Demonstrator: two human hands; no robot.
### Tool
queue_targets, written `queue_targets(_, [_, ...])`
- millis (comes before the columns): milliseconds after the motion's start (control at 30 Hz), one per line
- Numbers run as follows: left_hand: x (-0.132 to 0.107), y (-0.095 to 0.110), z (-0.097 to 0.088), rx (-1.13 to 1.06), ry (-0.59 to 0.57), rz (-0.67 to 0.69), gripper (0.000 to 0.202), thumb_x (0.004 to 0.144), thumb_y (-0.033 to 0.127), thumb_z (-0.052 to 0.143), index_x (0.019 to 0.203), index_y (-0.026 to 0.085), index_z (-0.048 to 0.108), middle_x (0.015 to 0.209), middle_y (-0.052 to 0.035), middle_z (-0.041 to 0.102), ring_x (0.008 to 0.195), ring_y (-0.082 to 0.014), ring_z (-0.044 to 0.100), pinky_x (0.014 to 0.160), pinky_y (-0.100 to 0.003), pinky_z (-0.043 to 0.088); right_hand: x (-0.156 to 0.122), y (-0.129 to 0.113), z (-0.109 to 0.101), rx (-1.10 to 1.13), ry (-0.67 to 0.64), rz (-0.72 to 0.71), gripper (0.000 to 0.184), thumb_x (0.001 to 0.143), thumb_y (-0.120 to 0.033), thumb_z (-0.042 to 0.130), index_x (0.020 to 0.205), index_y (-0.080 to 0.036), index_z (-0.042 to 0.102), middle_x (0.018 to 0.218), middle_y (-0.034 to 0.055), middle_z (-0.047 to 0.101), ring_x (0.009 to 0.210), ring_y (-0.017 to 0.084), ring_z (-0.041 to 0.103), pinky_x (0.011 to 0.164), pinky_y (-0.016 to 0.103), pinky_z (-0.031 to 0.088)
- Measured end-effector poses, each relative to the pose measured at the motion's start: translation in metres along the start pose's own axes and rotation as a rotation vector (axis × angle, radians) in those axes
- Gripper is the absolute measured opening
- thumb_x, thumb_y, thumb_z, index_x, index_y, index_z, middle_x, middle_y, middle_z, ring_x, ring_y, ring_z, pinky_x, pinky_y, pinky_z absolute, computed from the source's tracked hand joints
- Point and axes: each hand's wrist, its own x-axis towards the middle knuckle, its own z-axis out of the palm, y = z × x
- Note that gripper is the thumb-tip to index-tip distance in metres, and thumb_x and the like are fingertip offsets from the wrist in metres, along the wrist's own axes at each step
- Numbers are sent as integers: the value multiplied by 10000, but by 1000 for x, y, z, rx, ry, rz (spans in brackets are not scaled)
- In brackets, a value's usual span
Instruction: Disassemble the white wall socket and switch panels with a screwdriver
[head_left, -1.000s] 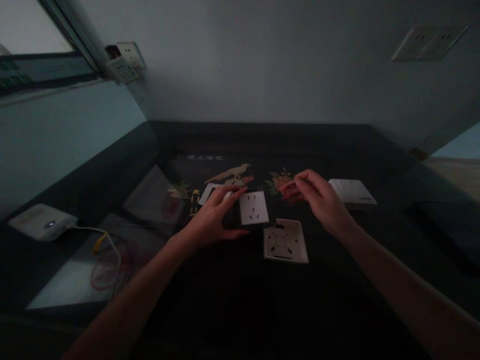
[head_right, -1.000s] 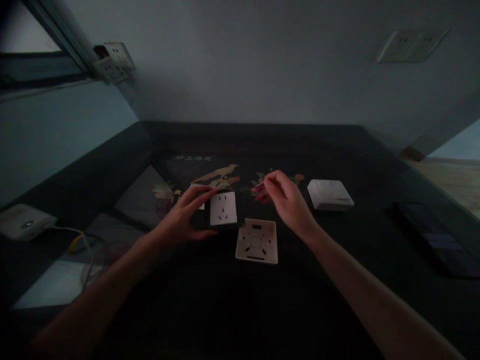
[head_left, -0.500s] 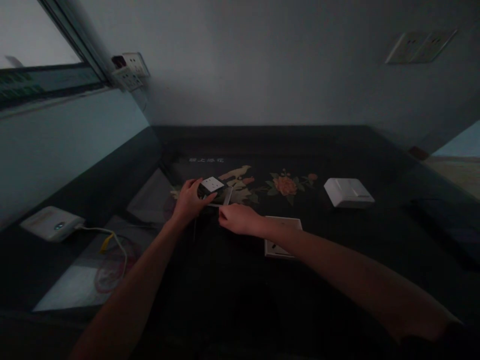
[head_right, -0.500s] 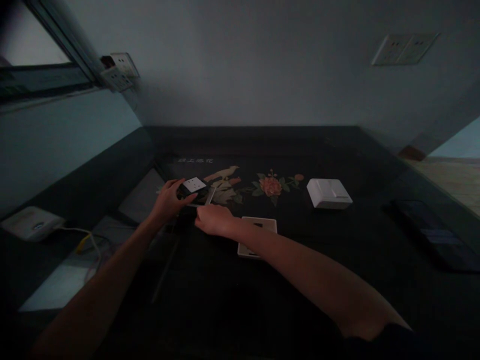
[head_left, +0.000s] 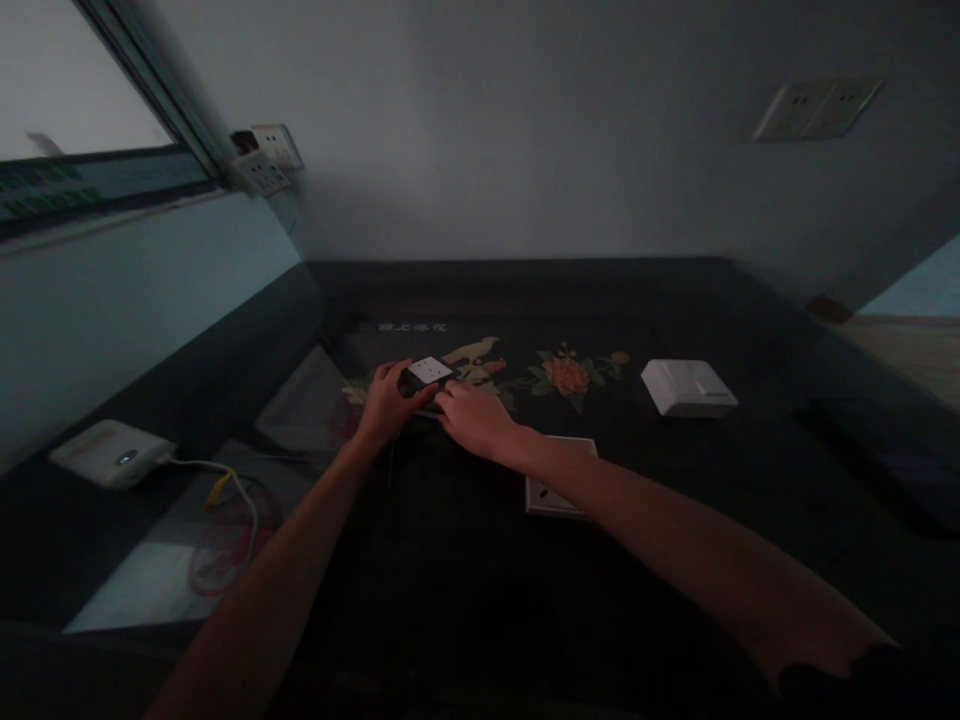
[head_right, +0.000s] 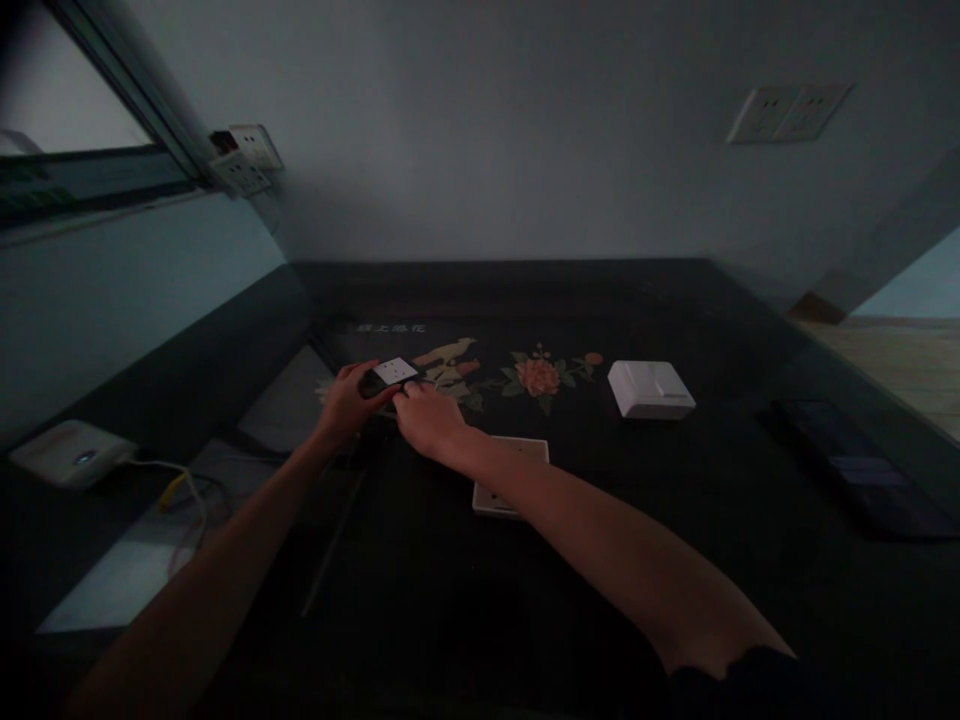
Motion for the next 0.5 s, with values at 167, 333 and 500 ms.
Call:
queue_targets(167, [2,-2,-5,4,50,-39,365,950,343,630,1266,166,581,1298,-110,602,1128,-266,625,941,-491,544,-6,9,5,-55,-10,-67,328,959,-341,613,1247,-183,602,1270,95,627,1066,234,649,886,452,562])
queue_targets(333, [4,-10,-8,25,77,-107,354,954,341,625,1259,165,584,1282,-107,610,1103,-257,635,920,-477,555,-19,10,1,-84,-25,-88,326,959,-340,614,1244,-182,603,1268,95,628,1066,234,649,886,452,562])
queue_targets(500, [9,-12,-10,23,91,-126,346,956,341,623,1250,163,588,1263,-104,619,1078,-248,644,903,-464,564,-28,11,-2,-93,-29,-98,324,958,-339,615,1241,-181,605,1264,94,630,1063,233,650,884,451,563])
